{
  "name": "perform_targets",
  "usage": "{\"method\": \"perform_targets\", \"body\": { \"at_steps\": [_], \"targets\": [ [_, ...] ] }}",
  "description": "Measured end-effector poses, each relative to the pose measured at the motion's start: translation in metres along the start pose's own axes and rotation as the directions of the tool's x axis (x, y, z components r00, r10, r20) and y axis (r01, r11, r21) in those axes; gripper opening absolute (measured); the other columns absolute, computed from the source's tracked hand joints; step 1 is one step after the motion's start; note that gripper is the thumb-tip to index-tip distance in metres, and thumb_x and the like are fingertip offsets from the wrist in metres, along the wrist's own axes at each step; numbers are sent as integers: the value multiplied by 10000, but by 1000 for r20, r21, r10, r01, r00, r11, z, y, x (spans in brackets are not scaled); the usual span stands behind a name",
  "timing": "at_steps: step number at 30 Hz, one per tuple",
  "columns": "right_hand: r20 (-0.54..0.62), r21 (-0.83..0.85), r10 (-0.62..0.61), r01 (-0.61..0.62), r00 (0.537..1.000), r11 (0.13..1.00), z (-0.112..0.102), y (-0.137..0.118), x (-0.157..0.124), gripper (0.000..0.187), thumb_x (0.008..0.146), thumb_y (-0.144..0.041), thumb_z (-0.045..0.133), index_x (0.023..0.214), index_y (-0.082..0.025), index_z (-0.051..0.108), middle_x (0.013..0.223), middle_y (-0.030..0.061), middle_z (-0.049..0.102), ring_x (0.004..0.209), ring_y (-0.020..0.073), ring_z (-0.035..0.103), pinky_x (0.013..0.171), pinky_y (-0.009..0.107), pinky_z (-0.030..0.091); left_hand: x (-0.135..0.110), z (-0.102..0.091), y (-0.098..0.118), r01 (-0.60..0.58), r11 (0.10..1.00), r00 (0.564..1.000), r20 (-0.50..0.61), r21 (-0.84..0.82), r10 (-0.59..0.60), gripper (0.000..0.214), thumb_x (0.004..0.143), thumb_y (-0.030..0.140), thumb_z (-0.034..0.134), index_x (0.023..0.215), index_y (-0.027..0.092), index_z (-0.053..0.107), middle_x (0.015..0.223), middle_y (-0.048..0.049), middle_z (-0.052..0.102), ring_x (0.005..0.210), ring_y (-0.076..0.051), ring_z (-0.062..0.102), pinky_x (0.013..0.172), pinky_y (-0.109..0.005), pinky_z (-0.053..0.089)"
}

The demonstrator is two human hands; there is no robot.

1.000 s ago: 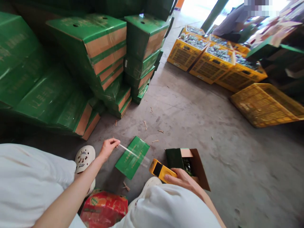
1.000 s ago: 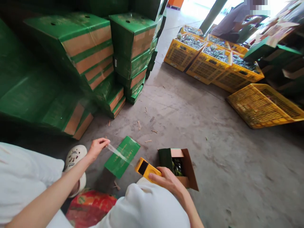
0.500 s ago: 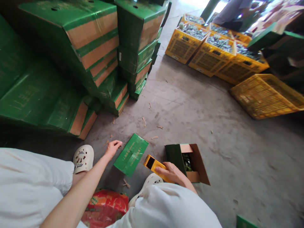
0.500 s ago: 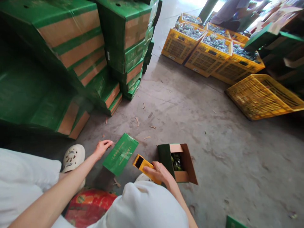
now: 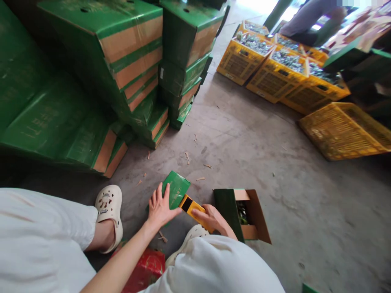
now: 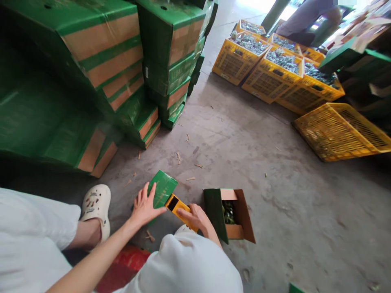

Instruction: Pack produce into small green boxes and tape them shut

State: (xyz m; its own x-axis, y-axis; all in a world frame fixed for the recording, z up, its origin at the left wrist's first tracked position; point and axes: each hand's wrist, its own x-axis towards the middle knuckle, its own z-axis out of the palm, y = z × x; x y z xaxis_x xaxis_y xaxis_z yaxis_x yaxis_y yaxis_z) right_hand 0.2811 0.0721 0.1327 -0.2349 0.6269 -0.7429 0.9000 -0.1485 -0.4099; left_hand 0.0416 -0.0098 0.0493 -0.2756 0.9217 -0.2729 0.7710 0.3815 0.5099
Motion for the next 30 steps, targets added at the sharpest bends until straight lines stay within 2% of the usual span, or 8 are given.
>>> {"method": "perform_targets", "body": {
  "at_steps": [2, 4, 11, 13, 17, 21, 26, 30],
  "targets": [
    [9, 42, -42, 42, 999, 998, 1, 2, 4, 467, 879, -640, 662, 659, -245, 546, 702, 85, 632, 665, 251, 570, 569, 379, 354, -13, 2, 12, 41, 992, 997, 56, 124, -48, 1274, 692, 486, 901, 1742, 303, 203, 1807, -183, 150, 1549, -506, 327, 1198, -658, 362],
    [-8, 64, -44, 44, 999, 997, 2, -1, 8, 478, 859, -649, 693, 645, -246, 552, 683, 78, 619, 646, 241, 552, 569, 377, 337, -12, -4, 13, 72, 983, 991, 101, 169, -90, 1343, 654, 414, 906, 1751, 331, 134, 1814, -195, 90, 1529, -533, 341, 1156, -676, 377],
    [2, 86, -76, 75, 997, 993, -2, -34, 17, 463, 855, -618, 758, 687, -211, 615, 698, 70, 638, 679, 207, 567, 575, 319, 344, 24, -44, -29, 165, 983, 974, 170, -83, -149, 1321, 620, 368, 866, 1730, 421, 152, 1696, -148, 309, 1493, -489, 428, 1158, -650, 410],
    [15, 24, -92, 92, 996, 995, -13, -36, 12, 498, 848, -637, 769, 690, -200, 592, 699, 46, 621, 675, 184, 552, 565, 301, 325, 22, -38, -34, 170, 963, 976, 169, -209, -136, 1308, 612, 369, 875, 1724, 408, 189, 1655, -131, 346, 1497, -453, 443, 1190, -598, 412],
    [30, -89, -19, 22, 999, 996, -30, -26, -7, 518, 850, -641, 774, 689, -198, 560, 695, 22, 600, 656, 165, 546, 551, 297, 314, 8, -4, -31, 130, 897, 973, 230, -422, -33, 1329, 584, 331, 892, 1725, 361, 211, 1594, -119, 392, 1476, -381, 490, 1215, -503, 427],
    [16, -90, 72, -70, 997, 993, -21, -21, -11, 479, 844, -601, 791, 705, -200, 570, 723, 19, 612, 645, 160, 549, 547, 301, 319, 9, 19, -39, 104, 863, 962, 271, -495, 39, 1310, 578, 304, 888, 1721, 335, 248, 1588, -127, 390, 1498, -372, 469, 1251, -511, 393],
    [21, -20, 2, -2, 1000, 1000, -9, -33, 3, 452, 873, -588, 764, 692, -204, 607, 708, 42, 640, 693, 191, 591, 560, 305, 333, 26, 12, -64, 170, 783, 939, 339, -598, 55, 1269, 612, 319, 885, 1722, 283, 272, 1559, -149, 460, 1493, -366, 487, 1275, -505, 361],
    [8, 63, -18, 17, 1000, 998, -19, -20, -19, 432, 834, -608, 786, 744, -196, 690, 740, 38, 669, 699, 187, 603, 566, 293, 347, 30, 8, -72, 196, 734, 937, 344, -651, 55, 1268, 619, 314, 902, 1722, 292, 278, 1624, -147, 456, 1530, -374, 449, 1290, -517, 332]
  ]
}}
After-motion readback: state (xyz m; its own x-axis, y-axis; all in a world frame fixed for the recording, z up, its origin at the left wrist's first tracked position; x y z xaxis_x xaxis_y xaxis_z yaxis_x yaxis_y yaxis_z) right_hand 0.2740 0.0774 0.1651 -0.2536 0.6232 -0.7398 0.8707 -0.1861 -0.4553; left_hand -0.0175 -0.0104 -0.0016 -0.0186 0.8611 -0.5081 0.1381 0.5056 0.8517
